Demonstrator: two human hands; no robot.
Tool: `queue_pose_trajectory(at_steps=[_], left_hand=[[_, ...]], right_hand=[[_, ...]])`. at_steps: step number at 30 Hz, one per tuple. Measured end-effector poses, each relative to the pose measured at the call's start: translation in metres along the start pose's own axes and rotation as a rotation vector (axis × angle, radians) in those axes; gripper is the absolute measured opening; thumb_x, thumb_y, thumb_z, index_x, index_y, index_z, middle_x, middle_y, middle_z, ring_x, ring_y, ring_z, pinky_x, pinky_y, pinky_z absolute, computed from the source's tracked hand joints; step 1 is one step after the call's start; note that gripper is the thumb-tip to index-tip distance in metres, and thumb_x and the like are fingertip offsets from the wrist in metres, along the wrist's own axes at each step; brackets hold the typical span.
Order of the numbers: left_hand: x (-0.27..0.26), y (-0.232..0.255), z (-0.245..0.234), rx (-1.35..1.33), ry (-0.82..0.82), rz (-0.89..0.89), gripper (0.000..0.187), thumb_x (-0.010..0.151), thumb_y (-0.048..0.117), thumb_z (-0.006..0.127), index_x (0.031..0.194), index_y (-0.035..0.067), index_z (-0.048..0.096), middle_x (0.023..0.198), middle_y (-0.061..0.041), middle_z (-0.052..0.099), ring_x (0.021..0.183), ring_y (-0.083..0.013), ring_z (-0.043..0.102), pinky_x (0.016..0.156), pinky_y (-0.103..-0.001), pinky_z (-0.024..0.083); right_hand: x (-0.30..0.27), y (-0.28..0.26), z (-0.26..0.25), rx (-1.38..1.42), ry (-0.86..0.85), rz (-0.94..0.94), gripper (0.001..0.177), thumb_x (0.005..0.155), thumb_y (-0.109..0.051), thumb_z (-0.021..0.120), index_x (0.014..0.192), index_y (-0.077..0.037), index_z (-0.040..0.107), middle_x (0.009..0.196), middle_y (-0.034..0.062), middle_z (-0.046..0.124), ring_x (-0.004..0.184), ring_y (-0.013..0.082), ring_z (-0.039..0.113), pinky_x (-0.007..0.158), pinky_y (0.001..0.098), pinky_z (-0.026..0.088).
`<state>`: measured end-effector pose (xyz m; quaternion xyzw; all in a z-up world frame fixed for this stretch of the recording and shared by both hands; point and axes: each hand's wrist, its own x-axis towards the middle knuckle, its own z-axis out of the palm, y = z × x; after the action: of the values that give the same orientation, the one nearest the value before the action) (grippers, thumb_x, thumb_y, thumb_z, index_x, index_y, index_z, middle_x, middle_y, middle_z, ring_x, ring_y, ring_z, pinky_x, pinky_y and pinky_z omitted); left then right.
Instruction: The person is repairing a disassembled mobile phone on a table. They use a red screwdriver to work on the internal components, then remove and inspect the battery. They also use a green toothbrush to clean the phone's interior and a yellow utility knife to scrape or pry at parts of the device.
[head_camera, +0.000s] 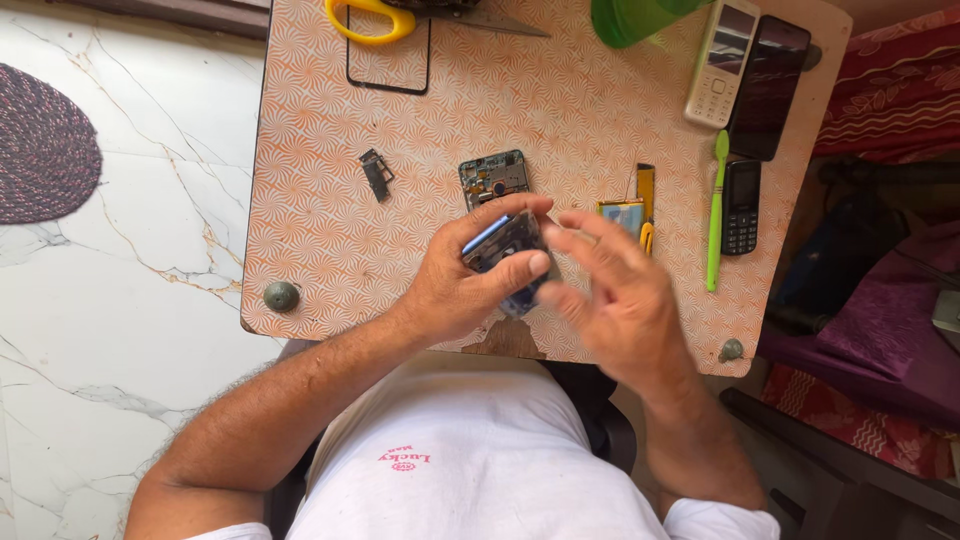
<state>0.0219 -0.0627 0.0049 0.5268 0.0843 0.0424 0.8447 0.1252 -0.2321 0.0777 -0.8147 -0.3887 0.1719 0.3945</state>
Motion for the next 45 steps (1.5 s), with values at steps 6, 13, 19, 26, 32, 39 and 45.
queue_pose_trajectory(at_steps=[6, 13, 19, 26, 32, 39, 45], left_hand=[[-0.003, -0.003, 0.009, 0.225, 0.058, 0.137, 0.067, 0.088, 0.007, 0.071, 0.148, 0.007, 0.043, 0.128, -0.011, 0.064, 0.117, -0.0177, 0.065, 0.103, -0.034, 0.056], [0.006, 0.006, 0.011, 0.471, 0.004, 0.241, 0.104, 0.076, 0.008, 0.080, 0.158, 0.008, 0.017, 0.144, -0.020, 0.047, 0.125, -0.0302, 0.059, 0.107, -0.040, 0.051], [0.004, 0.010, 0.005, 0.487, -0.092, 0.248, 0.102, 0.077, 0.005, 0.073, 0.162, 0.005, 0.017, 0.143, -0.017, 0.050, 0.128, -0.0294, 0.061, 0.117, -0.042, 0.049], [0.006, 0.014, -0.006, 0.446, -0.229, 0.364, 0.102, 0.082, 0.006, 0.069, 0.167, 0.006, 0.013, 0.156, -0.019, 0.044, 0.151, -0.0316, 0.046, 0.131, -0.045, 0.038], [0.007, 0.018, -0.006, 0.266, -0.264, 0.215, 0.093, 0.097, 0.016, 0.076, 0.170, 0.012, 0.018, 0.163, -0.016, 0.043, 0.154, -0.0297, 0.046, 0.126, -0.047, 0.047], [0.009, 0.012, 0.000, 0.447, -0.154, 0.387, 0.091, 0.093, 0.015, 0.063, 0.170, 0.013, 0.014, 0.158, -0.017, 0.047, 0.141, -0.0264, 0.058, 0.118, -0.041, 0.055], [0.009, 0.012, 0.000, 0.388, -0.132, 0.420, 0.080, 0.095, 0.010, 0.060, 0.164, 0.008, 0.019, 0.155, -0.020, 0.053, 0.135, -0.0287, 0.065, 0.119, -0.039, 0.052]], right_hand=[[0.015, -0.007, -0.014, 0.019, -0.024, -0.134, 0.039, 0.099, -0.028, 0.077, 0.132, -0.008, 0.070, 0.102, 0.0017, 0.068, 0.060, 0.0020, 0.042, 0.049, 0.0187, 0.036], [0.032, -0.018, 0.000, -0.110, -0.075, -0.208, 0.065, 0.076, -0.030, 0.094, 0.129, -0.006, 0.065, 0.095, 0.0050, 0.069, 0.058, 0.0051, 0.045, 0.051, 0.0233, 0.040], [0.029, -0.020, -0.007, -0.147, -0.084, -0.228, 0.063, 0.073, -0.020, 0.094, 0.127, -0.006, 0.065, 0.096, 0.0059, 0.072, 0.053, 0.0064, 0.046, 0.049, 0.0249, 0.040], [0.018, -0.017, -0.012, -0.206, -0.026, -0.282, 0.053, 0.080, -0.023, 0.091, 0.122, -0.004, 0.066, 0.089, 0.0041, 0.070, 0.055, 0.0064, 0.051, 0.051, 0.0250, 0.044], [0.007, -0.019, -0.013, -0.128, 0.067, -0.273, 0.027, 0.089, -0.015, 0.080, 0.107, -0.002, 0.064, 0.102, 0.0110, 0.074, 0.058, 0.0080, 0.056, 0.050, 0.0239, 0.047], [0.006, -0.020, -0.009, -0.192, 0.118, -0.343, 0.012, 0.096, -0.007, 0.072, 0.101, -0.001, 0.063, 0.111, 0.0170, 0.073, 0.078, 0.0223, 0.071, 0.067, 0.0330, 0.058], [0.008, -0.026, -0.010, -0.265, 0.152, -0.382, 0.010, 0.095, -0.002, 0.071, 0.100, 0.001, 0.063, 0.103, 0.0158, 0.071, 0.084, 0.0282, 0.074, 0.071, 0.0374, 0.060]])
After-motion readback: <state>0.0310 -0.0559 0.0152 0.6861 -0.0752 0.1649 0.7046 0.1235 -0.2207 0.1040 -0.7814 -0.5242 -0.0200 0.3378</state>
